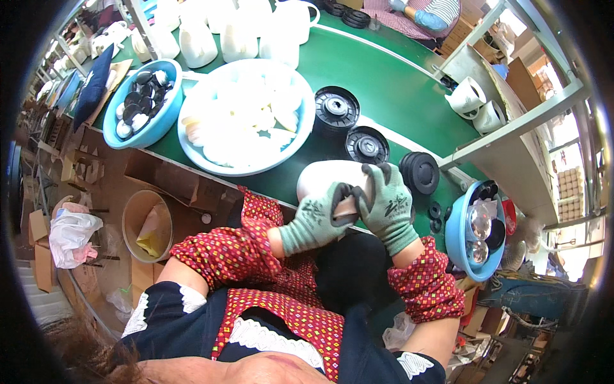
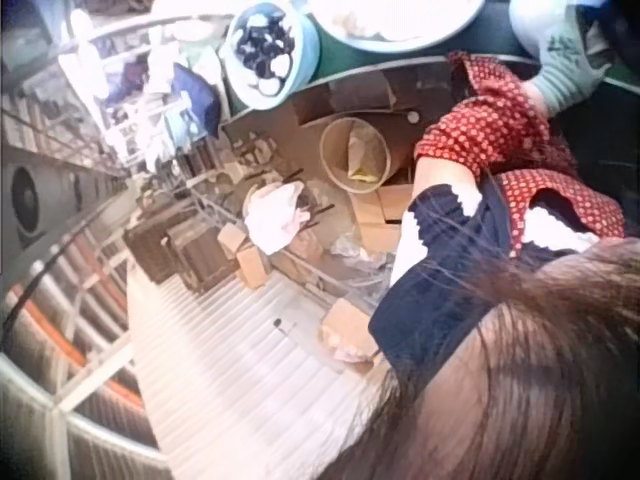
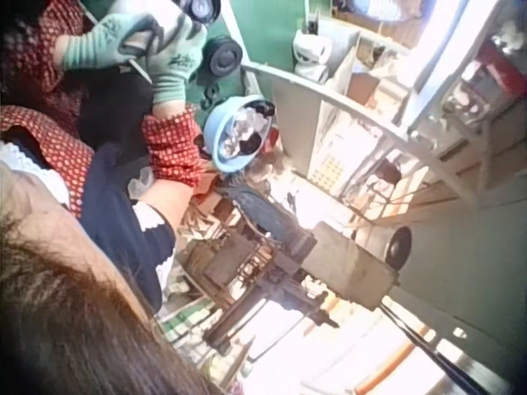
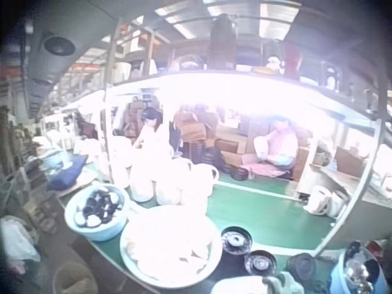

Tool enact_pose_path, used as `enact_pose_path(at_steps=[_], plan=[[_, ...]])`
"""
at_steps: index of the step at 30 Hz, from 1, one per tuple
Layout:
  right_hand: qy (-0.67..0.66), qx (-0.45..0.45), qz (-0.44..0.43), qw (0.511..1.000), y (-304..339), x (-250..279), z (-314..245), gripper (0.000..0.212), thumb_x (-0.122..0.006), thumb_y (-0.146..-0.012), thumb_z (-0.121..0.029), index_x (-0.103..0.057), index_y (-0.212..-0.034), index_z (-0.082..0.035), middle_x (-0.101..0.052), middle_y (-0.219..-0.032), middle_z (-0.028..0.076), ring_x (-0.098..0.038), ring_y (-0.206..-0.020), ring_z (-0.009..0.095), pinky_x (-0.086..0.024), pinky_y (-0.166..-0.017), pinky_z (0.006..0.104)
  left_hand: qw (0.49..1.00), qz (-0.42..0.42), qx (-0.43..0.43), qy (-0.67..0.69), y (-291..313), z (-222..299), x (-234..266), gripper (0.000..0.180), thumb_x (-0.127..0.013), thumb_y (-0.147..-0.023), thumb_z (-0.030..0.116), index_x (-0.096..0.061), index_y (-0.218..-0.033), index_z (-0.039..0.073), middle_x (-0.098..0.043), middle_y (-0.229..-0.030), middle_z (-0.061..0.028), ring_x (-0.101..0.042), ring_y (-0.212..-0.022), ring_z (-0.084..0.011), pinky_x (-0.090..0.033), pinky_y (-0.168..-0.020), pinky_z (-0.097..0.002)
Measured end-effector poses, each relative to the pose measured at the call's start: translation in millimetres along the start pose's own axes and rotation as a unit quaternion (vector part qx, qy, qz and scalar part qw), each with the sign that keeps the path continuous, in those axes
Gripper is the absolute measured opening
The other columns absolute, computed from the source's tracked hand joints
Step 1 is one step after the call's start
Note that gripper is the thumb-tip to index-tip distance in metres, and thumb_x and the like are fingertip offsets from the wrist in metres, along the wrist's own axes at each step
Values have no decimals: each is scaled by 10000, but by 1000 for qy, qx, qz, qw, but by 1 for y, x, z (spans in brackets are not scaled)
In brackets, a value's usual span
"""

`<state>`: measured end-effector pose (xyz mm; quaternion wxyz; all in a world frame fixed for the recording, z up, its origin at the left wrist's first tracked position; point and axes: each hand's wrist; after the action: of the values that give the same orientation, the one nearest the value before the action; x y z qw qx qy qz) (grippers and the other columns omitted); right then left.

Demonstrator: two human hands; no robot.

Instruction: The person assembles white plastic pitchers by inserting black internal components and securing black lids. The person handles each pitcher one at a time, places the internal part inside, and then snaps the lid on top before setting the finished unit aside.

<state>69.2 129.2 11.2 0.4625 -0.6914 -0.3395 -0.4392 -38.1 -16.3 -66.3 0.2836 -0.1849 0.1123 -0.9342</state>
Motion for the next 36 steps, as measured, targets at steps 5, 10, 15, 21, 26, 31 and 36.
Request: enact_pose_path(at_steps=[5, 10, 15, 21, 26, 31, 36], plan=[[14, -126, 7, 992, -21, -15, 2, 409, -698, -980, -414, -636, -1246, -109, -597, -1140, 188, -680, -1003, 415, -573, -767, 516, 998, 55, 3, 11, 5, 6, -25, 601, -773, -914, 296, -514, -1380, 17, -720, -1065, -183, -732, -973, -399, -544, -831, -498], [-2, -78, 15, 997, -38, -22, -3, 541, -774, -906, -467, -663, -1253, -67, -640, -1170, 211, -677, -1050, 419, -567, -867, 509, 983, -129, 93, -95, -12, 3, 26, 524, -709, -954, 413, -656, -1232, -28, -725, -1101, -275, -715, -1033, -452, -537, -907, -510], [-128, 22, 55, 990, -46, -3, -30, 613, -845, -875, -298, -622, -1377, -26, -631, -1257, 211, -622, -1187, 418, -515, -1029, 504, 964, -164, 202, 49, -10, 7, 72, 675, -772, -936, 433, -649, -1359, -78, -745, -1177, -267, -726, -1081, -312, -565, -937, -426], [-249, -64, 229, 939, -16, 25, 1, 595, -785, -946, -183, -556, -1461, 7, -557, -1447, 223, -570, -1339, 371, -513, -1064, 444, 957, -154, 172, 175, -79, 53, 133, 516, -791, -983, 257, -615, -1343, -67, -706, -1090, -76, -642, -993, -130, -548, -865, -303], [-287, -126, 84, 946, 9, 7, 38, 530, -751, -924, -71, -590, -1423, 10, -598, -1367, 206, -650, -1191, 323, -546, -998, 417, 948, -17, 51, 314, -202, 20, 121, 408, -723, -1040, 238, -639, -1321, -45, -750, -1104, -111, -711, -1007, -199, -557, -962, -350], [-251, -147, 44, 956, 6, 9, 66, 406, -773, -921, -146, -677, -1289, -1, -687, -1212, 193, -689, -1067, 374, -562, -929, 426, 982, 28, 13, 187, -329, -72, 130, 352, -692, -1069, 312, -679, -1211, -10, -756, -959, -76, -709, -920, -178, -556, -910, -331], [-153, -70, 37, 985, -20, 8, 120, 364, -762, -920, -135, -686, -1248, 6, -692, -1182, 208, -683, -1067, 396, -555, -937, 454, 963, 58, 128, 229, -386, -175, 122, 341, -713, -1055, 327, -629, -1253, 63, -738, -917, -75, -696, -843, -186, -563, -835, -347]])
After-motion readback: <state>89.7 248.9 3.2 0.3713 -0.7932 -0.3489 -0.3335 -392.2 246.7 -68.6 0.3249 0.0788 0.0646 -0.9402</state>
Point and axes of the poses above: each hand's wrist, its own y-axis away from the middle knuckle, its own x-axis out of the back of the hand, z = x × y
